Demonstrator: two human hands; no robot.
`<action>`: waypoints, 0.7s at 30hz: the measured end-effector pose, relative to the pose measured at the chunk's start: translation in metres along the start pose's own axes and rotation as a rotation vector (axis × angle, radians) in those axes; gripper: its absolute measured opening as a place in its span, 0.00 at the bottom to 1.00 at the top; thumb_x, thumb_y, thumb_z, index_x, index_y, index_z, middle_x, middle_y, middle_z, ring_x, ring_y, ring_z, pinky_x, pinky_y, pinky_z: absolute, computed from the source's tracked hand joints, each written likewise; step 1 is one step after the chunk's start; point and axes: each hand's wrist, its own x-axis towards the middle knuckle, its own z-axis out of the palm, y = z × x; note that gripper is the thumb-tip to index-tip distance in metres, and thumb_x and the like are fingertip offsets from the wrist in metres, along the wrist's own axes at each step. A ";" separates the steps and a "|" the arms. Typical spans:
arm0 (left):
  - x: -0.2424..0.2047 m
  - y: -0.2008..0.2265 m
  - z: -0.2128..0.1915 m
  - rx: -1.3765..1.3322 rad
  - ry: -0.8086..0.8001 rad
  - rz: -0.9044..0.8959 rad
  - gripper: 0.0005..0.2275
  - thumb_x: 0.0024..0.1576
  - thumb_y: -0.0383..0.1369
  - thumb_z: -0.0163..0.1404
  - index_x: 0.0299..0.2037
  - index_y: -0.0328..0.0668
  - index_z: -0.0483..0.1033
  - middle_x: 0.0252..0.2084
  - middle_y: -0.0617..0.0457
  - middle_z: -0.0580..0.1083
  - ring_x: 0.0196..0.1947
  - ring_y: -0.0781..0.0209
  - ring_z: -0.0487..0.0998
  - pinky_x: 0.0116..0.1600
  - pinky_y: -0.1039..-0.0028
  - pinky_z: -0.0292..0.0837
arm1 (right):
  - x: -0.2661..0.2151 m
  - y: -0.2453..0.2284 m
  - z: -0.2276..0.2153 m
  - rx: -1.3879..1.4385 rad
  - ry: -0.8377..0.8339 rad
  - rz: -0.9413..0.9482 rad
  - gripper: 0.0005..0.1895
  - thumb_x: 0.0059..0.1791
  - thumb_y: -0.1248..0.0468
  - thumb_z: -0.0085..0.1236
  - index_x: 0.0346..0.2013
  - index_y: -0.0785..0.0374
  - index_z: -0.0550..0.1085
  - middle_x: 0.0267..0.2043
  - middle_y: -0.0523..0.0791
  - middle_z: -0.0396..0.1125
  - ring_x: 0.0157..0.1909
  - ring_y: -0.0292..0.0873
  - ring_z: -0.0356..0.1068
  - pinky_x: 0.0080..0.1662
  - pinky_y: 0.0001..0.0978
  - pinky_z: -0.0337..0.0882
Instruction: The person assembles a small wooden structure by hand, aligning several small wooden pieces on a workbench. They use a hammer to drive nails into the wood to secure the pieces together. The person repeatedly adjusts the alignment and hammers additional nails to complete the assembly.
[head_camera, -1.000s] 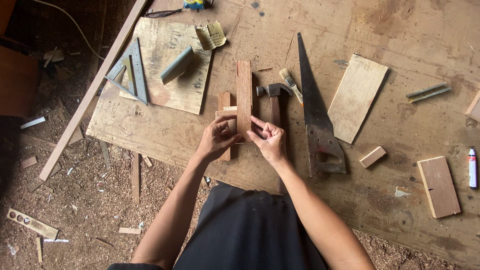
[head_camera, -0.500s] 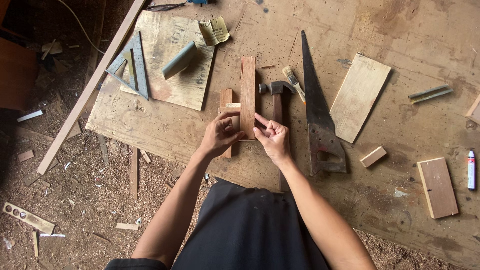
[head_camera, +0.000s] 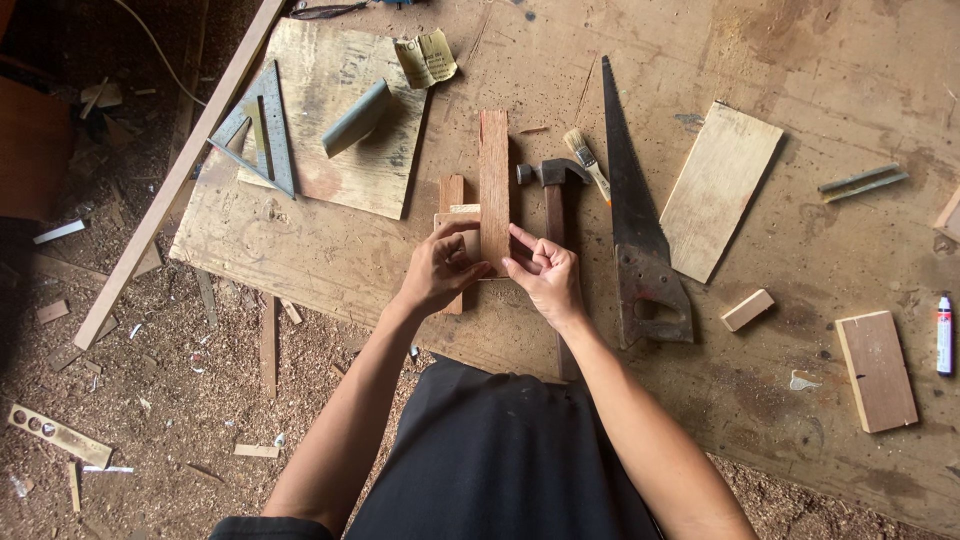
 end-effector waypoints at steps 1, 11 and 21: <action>0.000 0.001 0.000 -0.011 0.002 0.008 0.09 0.51 0.31 0.63 0.39 0.38 0.81 0.59 0.55 0.73 0.36 0.72 0.81 0.41 0.77 0.80 | 0.000 -0.002 0.000 -0.023 0.004 0.010 0.30 0.46 0.76 0.65 0.21 0.54 0.50 0.66 0.58 0.66 0.22 0.20 0.40 0.25 0.11 0.55; 0.006 0.001 0.001 0.293 0.011 0.097 0.14 0.47 0.31 0.66 0.24 0.32 0.72 0.53 0.44 0.74 0.37 0.58 0.79 0.40 0.68 0.77 | 0.003 -0.014 0.001 -0.175 0.042 0.050 0.29 0.45 0.73 0.67 0.18 0.54 0.52 0.52 0.50 0.72 0.20 0.21 0.44 0.21 0.12 0.56; 0.003 0.003 0.000 0.336 0.004 0.141 0.13 0.47 0.29 0.64 0.29 0.30 0.71 0.58 0.41 0.71 0.41 0.47 0.80 0.42 0.63 0.78 | 0.010 0.020 -0.033 -0.168 0.153 0.276 0.21 0.54 0.56 0.58 0.27 0.66 0.62 0.23 0.40 0.56 0.23 0.34 0.63 0.29 0.29 0.77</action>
